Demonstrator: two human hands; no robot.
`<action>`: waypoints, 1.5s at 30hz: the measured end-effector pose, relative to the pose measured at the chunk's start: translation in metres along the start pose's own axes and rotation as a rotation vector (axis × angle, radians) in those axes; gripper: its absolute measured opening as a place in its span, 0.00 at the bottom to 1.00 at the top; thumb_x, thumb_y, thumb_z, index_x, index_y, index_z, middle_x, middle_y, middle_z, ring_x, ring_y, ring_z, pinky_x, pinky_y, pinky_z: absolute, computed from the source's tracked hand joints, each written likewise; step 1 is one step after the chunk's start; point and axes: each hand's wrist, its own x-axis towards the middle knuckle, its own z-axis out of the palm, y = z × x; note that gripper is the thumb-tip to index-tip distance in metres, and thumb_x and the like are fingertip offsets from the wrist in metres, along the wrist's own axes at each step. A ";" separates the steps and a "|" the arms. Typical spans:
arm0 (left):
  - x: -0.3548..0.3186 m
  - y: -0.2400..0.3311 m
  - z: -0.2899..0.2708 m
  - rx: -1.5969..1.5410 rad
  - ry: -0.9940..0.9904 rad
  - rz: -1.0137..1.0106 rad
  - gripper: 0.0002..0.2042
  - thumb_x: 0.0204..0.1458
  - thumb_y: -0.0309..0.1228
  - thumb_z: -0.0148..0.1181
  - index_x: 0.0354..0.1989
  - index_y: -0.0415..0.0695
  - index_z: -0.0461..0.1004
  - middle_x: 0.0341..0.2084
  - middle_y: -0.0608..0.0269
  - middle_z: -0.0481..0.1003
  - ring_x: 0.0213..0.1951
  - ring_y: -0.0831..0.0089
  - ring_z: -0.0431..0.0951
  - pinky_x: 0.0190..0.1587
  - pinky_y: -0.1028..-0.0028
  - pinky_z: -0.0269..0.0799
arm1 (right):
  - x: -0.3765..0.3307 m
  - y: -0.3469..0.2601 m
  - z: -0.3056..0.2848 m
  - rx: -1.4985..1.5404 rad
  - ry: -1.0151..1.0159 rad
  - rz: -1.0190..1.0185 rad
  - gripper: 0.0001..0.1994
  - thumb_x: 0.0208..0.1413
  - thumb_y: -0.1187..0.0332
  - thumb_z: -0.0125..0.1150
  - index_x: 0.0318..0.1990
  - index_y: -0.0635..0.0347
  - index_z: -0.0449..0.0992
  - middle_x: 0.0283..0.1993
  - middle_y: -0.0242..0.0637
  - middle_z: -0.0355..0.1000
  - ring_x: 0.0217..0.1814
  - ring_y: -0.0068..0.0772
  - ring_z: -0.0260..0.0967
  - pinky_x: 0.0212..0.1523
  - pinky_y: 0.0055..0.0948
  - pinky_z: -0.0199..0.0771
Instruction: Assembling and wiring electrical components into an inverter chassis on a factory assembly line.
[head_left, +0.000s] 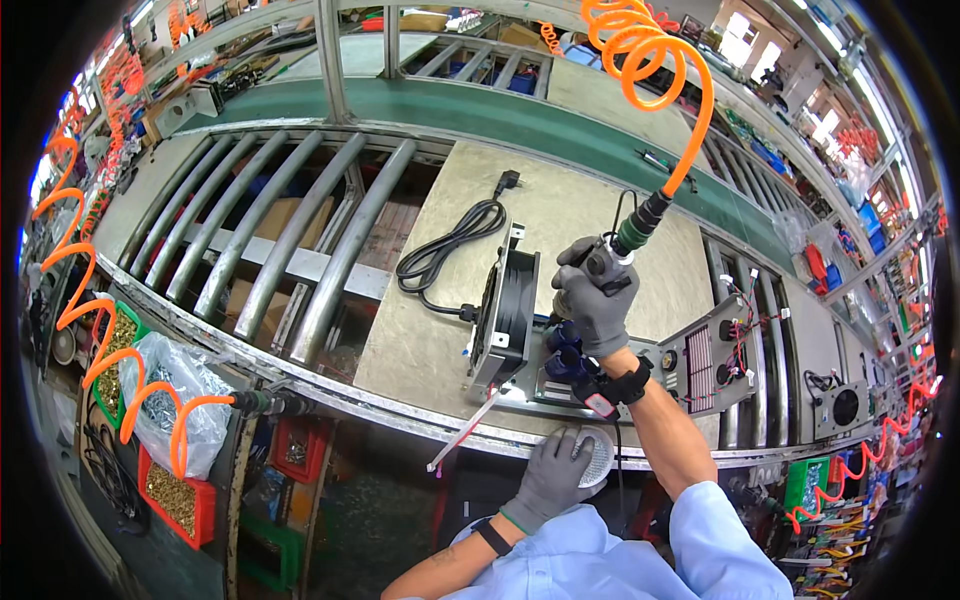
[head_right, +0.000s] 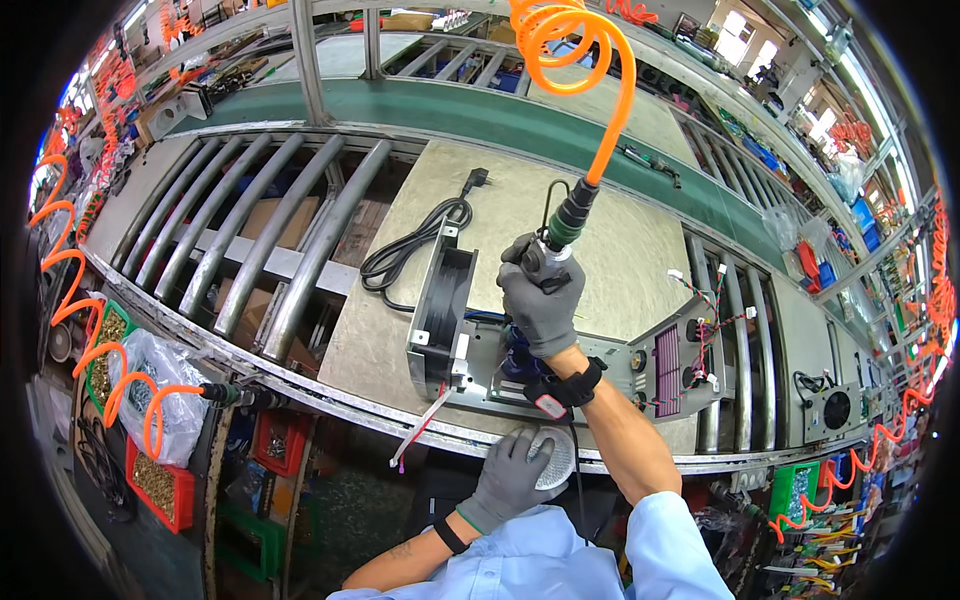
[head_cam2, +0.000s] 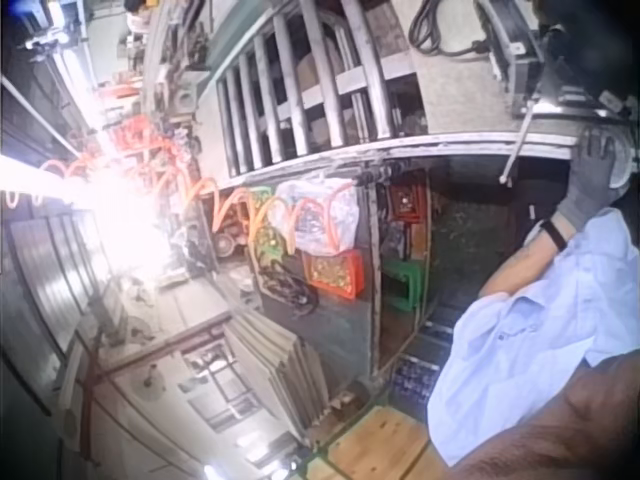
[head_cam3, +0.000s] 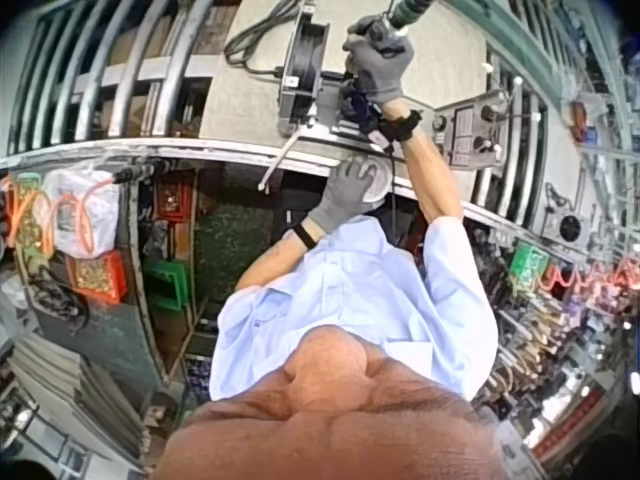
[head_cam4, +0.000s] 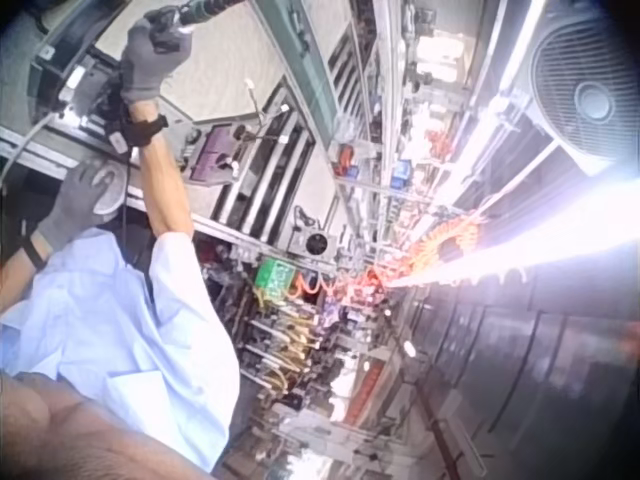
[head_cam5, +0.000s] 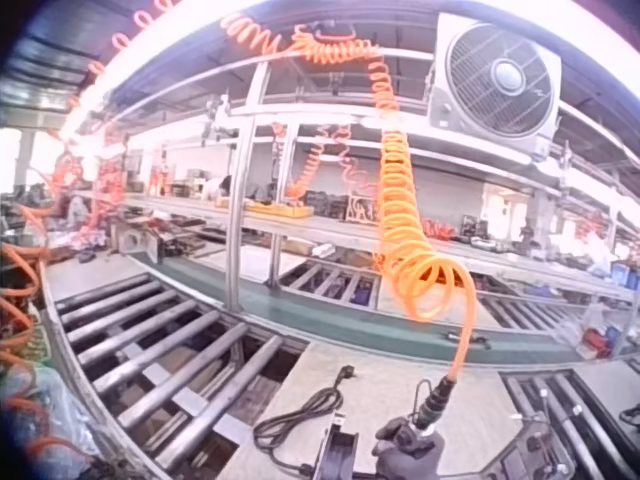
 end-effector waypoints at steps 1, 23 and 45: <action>0.000 0.000 0.000 -0.009 -0.002 0.001 0.35 0.47 0.54 0.73 0.59 0.43 0.73 0.57 0.48 0.69 0.60 0.49 0.69 0.61 0.53 0.69 | 0.001 0.001 -0.002 -0.007 -0.017 0.005 0.08 0.51 0.82 0.64 0.39 0.63 0.76 0.32 0.32 0.76 0.30 0.21 0.73 0.30 0.24 0.74; 0.026 0.013 -0.036 0.152 -0.178 0.004 0.39 0.42 0.58 0.75 0.61 0.47 0.75 0.57 0.52 0.72 0.54 0.54 0.74 0.57 0.55 0.72 | 0.040 -0.256 -0.080 0.138 0.003 0.245 0.16 0.51 0.68 0.60 0.49 0.58 0.72 0.41 0.40 0.74 0.31 0.31 0.77 0.34 0.34 0.81; 0.009 -0.005 0.005 0.140 -0.193 -0.037 0.42 0.40 0.63 0.74 0.61 0.48 0.75 0.56 0.50 0.74 0.55 0.52 0.74 0.56 0.50 0.69 | 0.458 0.052 -0.208 -0.334 0.250 0.138 0.13 0.48 0.70 0.73 0.40 0.60 0.77 0.32 0.36 0.77 0.32 0.34 0.79 0.34 0.38 0.79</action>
